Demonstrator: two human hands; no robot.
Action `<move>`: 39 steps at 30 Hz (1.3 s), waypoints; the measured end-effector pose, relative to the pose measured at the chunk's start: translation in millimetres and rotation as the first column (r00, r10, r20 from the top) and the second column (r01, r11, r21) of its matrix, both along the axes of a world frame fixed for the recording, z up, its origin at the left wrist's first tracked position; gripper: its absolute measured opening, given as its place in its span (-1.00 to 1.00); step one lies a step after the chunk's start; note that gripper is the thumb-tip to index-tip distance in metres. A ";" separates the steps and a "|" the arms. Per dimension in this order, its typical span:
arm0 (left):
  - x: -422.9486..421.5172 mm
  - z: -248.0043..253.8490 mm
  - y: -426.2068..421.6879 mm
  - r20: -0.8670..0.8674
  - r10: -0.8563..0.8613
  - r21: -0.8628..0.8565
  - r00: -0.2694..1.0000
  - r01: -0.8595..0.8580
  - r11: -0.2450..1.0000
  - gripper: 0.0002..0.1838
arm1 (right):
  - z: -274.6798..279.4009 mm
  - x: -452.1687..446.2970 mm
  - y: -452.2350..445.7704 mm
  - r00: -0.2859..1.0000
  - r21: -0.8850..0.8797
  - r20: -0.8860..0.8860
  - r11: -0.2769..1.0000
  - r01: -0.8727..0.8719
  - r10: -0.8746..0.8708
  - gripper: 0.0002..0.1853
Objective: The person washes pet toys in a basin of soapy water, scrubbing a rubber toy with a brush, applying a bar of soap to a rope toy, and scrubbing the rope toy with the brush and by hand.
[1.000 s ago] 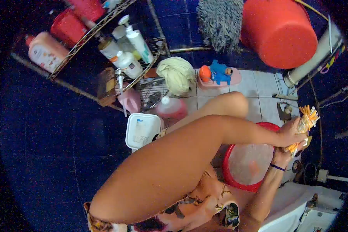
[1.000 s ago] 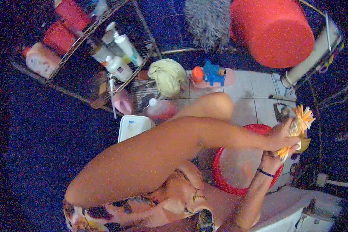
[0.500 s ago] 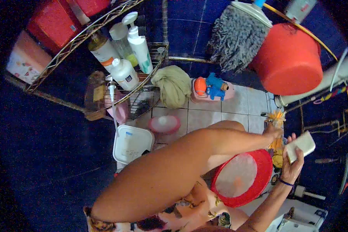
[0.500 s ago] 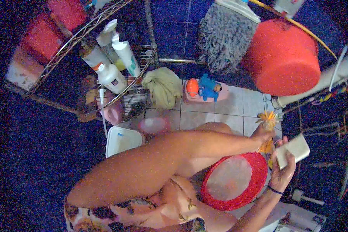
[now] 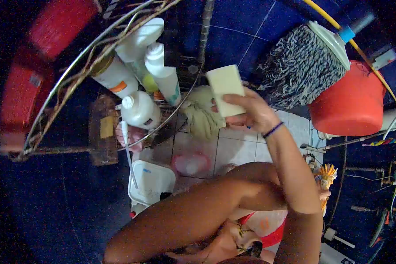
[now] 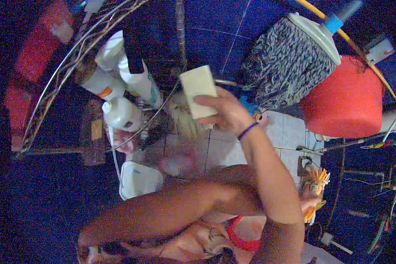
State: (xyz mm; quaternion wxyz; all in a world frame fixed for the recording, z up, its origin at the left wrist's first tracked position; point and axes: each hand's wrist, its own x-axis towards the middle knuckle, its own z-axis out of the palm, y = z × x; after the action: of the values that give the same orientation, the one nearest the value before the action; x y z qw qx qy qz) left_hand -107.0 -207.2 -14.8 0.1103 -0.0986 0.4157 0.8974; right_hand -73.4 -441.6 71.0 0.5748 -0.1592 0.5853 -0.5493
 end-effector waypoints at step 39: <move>127.4 50.6 108.4 -0.678 -0.636 -0.731 0.367 -0.254 0.633 -0.11 | 2.2 157.5 428.3 0.099 -0.322 -0.033 0.105 0.941 -0.995 -0.60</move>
State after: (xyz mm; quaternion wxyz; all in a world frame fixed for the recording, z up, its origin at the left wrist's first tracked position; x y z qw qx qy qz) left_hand 20.4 -98.8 35.8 -0.0690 0.4300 0.7380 0.5155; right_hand 84.1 -13.2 73.2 -0.0298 0.1396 0.5435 -0.8272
